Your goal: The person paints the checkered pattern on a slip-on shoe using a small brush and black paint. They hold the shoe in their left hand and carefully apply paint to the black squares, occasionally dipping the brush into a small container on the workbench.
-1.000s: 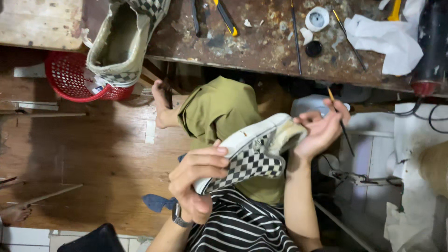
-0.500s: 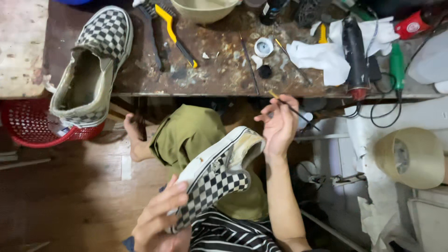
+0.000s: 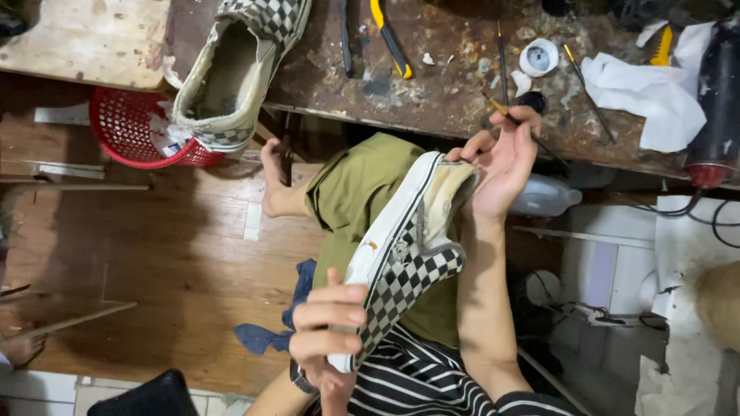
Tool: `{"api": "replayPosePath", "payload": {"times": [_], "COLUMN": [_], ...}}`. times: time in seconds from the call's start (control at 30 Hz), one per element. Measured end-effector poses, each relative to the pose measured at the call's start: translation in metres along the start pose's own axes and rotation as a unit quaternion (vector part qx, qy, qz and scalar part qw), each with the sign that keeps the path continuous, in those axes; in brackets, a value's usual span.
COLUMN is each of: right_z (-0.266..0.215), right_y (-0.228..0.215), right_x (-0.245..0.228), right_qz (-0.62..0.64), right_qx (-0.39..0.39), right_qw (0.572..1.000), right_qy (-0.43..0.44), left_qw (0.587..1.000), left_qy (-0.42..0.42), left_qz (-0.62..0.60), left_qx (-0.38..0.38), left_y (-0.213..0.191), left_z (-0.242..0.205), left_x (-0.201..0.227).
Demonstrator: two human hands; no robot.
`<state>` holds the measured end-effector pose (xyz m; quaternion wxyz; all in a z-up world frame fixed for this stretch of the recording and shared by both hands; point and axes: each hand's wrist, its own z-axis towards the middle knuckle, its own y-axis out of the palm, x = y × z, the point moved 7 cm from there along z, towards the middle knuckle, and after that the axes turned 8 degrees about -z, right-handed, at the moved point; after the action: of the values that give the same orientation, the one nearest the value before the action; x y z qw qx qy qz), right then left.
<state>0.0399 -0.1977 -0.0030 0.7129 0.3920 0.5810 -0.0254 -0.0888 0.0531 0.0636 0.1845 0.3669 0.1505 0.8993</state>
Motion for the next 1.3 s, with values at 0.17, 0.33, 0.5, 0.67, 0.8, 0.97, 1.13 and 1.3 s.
{"api": "replayPosePath", "payload": {"times": [0.17, 0.33, 0.5, 0.67, 0.8, 0.97, 1.13, 1.3], "right_z": [0.005, 0.011, 0.022, 0.014, -0.015, -0.028, -0.020, -0.022], "right_y": [-0.004, 0.021, 0.050, 0.056, 0.065, 0.073, 0.051, 0.060], "right_x": [0.006, -0.004, -0.008, -0.008, -0.001, 0.014, 0.025, 0.021], "right_qz": [0.020, 0.045, -0.011, 0.007, -0.132, -0.172, -0.072, -0.119], "right_qx": [-0.031, -0.081, -0.170, -0.177, -0.173, -0.233, -0.221, -0.207], "right_qw": [0.999, 0.995, 0.984, 0.983, 0.976, 0.956, 0.969, 0.969], "right_qy": [-0.002, -0.023, -0.057, -0.037, -0.027, -0.044, -0.079, -0.065], "left_qw": [0.999, 0.997, 0.977, 0.975, 0.972, 0.970, 0.948, 0.801], "left_qy": [-0.025, 0.037, 0.008, -0.005, -0.037, -0.202, -0.311, -0.541], "left_qz": [0.016, 0.034, 0.173, 0.167, 0.205, 0.135, -0.061, -0.245], "left_qx": [-0.015, -0.052, -0.121, -0.149, -0.108, -0.023, 0.027, -0.071], "left_y": [-0.005, 0.004, 0.019, 0.020, 0.021, -0.014, -0.036, -0.037], "left_z": [0.012, 0.011, 0.023, 0.022, 0.022, -0.002, -0.012, -0.039], "left_x": [-0.007, 0.012, 0.015, -0.017, -0.042, -0.081, -0.102, -0.124]}}
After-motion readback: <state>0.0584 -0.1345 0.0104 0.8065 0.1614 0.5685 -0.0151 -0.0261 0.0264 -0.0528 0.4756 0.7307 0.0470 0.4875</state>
